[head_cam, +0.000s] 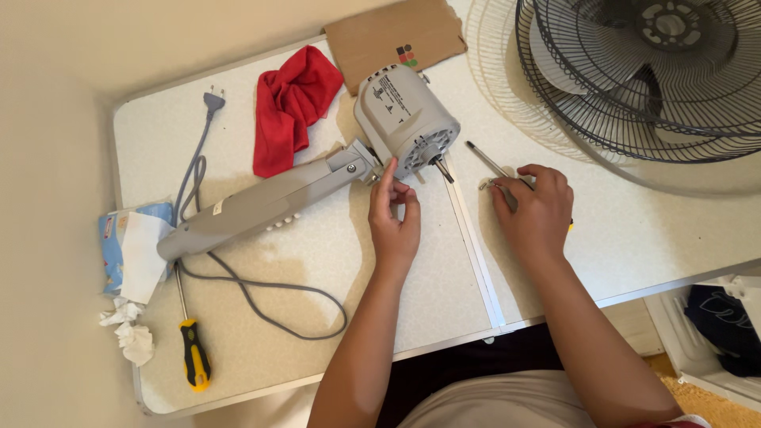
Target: The person uses a screwdriver to remove screws from the base of a standing fan. They loosen and remove several screws one by one, placing them on the table, and then separate the fan head from the stand.
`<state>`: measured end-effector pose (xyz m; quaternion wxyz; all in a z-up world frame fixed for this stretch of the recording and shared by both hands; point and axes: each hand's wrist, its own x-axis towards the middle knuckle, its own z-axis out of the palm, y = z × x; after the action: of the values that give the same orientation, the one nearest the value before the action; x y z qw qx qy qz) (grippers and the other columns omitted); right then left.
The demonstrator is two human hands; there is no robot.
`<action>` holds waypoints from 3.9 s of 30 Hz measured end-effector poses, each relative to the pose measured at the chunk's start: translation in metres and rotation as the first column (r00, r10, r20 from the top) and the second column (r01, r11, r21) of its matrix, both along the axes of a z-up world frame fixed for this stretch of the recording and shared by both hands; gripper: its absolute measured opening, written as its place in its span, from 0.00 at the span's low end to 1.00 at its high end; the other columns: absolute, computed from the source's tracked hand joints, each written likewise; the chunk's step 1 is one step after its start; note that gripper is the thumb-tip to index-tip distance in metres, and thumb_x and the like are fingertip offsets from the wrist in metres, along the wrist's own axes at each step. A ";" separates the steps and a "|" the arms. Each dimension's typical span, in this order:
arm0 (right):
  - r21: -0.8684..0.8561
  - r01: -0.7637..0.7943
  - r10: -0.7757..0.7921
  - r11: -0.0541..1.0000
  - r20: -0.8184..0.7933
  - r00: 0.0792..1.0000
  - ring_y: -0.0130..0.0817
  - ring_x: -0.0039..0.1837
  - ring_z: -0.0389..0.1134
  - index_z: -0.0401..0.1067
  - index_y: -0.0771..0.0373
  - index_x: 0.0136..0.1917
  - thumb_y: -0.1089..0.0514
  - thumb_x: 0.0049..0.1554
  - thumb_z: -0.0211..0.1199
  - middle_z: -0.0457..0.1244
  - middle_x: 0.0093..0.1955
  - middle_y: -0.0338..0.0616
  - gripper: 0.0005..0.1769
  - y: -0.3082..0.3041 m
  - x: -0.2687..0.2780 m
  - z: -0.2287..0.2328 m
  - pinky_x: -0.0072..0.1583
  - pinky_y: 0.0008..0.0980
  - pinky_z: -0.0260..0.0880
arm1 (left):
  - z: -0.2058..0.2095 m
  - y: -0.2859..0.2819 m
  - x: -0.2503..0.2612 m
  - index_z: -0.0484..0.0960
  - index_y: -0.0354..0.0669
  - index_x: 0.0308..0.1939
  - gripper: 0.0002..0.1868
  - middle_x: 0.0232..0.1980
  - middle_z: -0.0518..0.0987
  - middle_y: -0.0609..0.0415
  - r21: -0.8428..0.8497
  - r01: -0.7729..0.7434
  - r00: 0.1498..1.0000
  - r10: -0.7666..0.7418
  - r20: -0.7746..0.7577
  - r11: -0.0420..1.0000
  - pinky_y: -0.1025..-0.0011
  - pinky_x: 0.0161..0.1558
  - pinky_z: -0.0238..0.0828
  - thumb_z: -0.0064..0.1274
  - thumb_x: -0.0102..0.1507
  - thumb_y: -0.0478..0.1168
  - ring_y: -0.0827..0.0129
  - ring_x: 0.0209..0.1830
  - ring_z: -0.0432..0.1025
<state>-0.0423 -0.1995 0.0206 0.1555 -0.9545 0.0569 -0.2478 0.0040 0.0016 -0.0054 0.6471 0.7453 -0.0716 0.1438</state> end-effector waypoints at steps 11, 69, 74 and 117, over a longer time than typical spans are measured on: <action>0.195 0.001 0.019 0.981 -0.105 0.994 0.52 0.66 0.61 0.78 0.60 0.62 0.56 0.56 0.72 0.62 0.63 0.52 0.20 -0.020 -0.014 0.024 0.66 0.45 0.63 | -0.001 -0.001 0.000 0.70 0.45 0.74 0.32 0.47 0.72 0.56 -0.001 -0.008 1.000 0.008 0.000 1.000 0.76 0.49 0.74 0.51 0.65 0.25 0.74 0.45 0.69; 0.516 -0.102 0.293 0.850 -0.304 0.906 0.42 0.54 0.74 0.72 0.56 0.68 0.52 0.60 0.60 0.71 0.54 0.50 0.23 0.036 -0.036 0.034 0.56 0.34 0.72 | 0.003 0.041 0.006 0.67 0.53 0.76 0.36 0.56 0.72 0.43 0.540 -0.107 0.970 -0.030 0.239 0.835 0.60 0.57 0.71 0.56 0.63 0.32 0.52 0.55 0.71; 0.523 -0.113 0.294 0.845 -0.278 0.914 0.41 0.54 0.74 0.72 0.56 0.68 0.53 0.60 0.61 0.71 0.55 0.50 0.23 0.037 -0.036 0.031 0.56 0.34 0.72 | 0.003 0.043 0.006 0.67 0.52 0.76 0.36 0.55 0.72 0.44 0.526 -0.081 0.975 -0.042 0.218 0.847 0.59 0.58 0.70 0.56 0.63 0.32 0.52 0.56 0.70; 0.579 -0.137 0.325 0.804 -0.235 0.916 0.35 0.55 0.73 0.71 0.56 0.70 0.53 0.61 0.61 0.71 0.55 0.48 0.24 0.038 -0.036 0.027 0.56 0.33 0.71 | 0.000 0.042 0.007 0.65 0.53 0.77 0.37 0.56 0.73 0.45 0.544 -0.085 0.973 -0.048 0.226 0.835 0.59 0.58 0.70 0.55 0.64 0.31 0.53 0.56 0.70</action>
<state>-0.0780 -0.1612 0.0474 0.4415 -0.8958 0.0321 -0.0401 0.0107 0.0432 -0.0053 0.3914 0.8785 -0.1772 0.2088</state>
